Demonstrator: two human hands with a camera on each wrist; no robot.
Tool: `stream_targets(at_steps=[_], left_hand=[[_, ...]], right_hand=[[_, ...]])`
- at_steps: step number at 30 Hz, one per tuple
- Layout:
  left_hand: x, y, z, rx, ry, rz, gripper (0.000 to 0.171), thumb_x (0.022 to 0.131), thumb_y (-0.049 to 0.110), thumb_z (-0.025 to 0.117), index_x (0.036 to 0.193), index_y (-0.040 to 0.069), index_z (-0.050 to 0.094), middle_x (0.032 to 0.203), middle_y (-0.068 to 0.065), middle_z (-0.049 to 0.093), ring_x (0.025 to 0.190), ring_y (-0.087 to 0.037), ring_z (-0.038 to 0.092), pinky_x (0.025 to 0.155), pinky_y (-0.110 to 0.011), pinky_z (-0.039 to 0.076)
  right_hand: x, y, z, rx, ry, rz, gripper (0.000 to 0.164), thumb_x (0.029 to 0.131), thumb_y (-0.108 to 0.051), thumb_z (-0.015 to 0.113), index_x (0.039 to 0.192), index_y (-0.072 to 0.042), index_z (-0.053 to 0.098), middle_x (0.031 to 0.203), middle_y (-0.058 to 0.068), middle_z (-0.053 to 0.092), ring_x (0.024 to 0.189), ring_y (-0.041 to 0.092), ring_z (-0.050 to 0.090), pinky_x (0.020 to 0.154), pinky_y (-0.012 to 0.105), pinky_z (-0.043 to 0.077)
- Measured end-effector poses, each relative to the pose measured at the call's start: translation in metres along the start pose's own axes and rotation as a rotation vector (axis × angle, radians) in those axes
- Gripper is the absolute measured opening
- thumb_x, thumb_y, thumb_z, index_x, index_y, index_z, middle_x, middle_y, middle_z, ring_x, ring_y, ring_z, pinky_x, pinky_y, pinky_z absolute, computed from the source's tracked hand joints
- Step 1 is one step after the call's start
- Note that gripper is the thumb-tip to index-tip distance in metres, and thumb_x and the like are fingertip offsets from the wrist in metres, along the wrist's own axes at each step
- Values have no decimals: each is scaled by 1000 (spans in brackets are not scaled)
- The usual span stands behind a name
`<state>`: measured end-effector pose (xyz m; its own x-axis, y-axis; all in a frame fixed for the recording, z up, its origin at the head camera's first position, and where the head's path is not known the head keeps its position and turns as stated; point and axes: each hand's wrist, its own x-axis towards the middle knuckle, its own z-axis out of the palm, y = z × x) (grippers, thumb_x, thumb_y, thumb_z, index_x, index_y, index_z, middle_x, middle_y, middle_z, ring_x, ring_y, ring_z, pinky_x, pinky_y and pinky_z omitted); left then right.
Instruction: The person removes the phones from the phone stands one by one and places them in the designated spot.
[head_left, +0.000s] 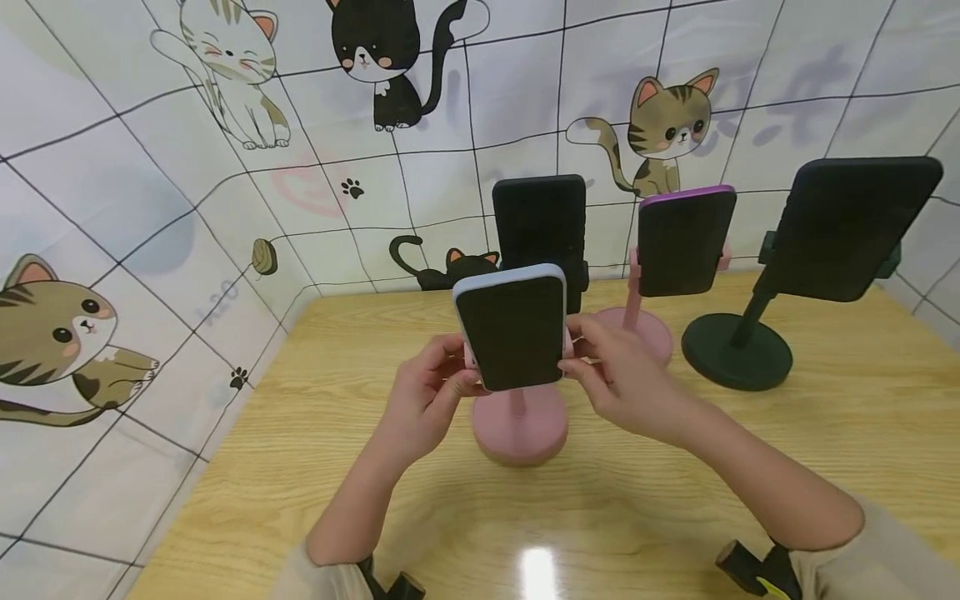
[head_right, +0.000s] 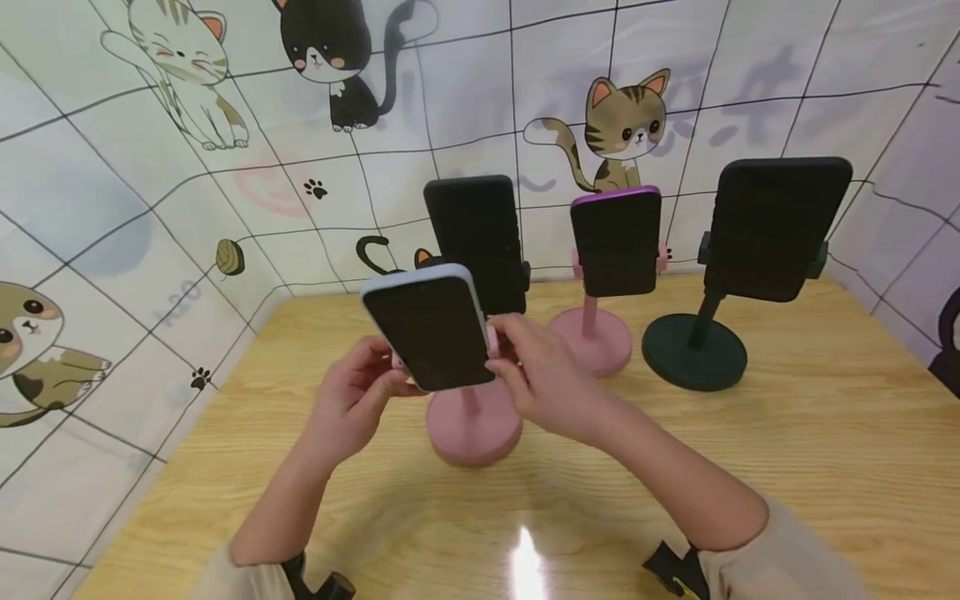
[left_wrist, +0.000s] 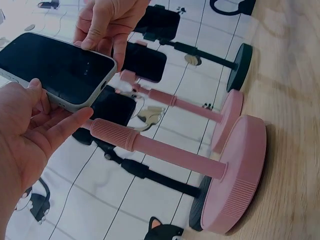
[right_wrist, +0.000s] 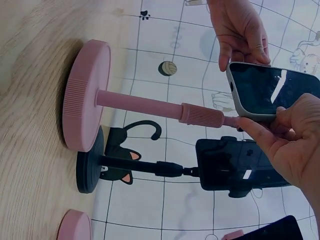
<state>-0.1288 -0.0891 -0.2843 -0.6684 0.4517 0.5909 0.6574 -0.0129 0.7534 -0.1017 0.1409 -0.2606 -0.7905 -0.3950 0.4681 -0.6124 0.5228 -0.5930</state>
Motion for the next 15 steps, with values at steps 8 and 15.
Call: stream_targets(at_steps=[8,15], left_hand=[[5,-1,15,-25,-56,28,24,82,-12,53,105,-9,48,90,-18,51,83,-31,61,67,-31,53],[9,-2,23,-57,-86,24,23,82,-10,53,104,-9,47,92,-19,52,84,-32,61,68,-32,53]], right_hand=[[-18,-2,-12,-104,92,-98,33,74,12,64,100,-1,48,86,4,56,77,17,64,63,26,52],[-29,-4,-20,-147,111,-86,34,74,10,66,101,-3,51,84,0,55,75,12,63,60,22,51]])
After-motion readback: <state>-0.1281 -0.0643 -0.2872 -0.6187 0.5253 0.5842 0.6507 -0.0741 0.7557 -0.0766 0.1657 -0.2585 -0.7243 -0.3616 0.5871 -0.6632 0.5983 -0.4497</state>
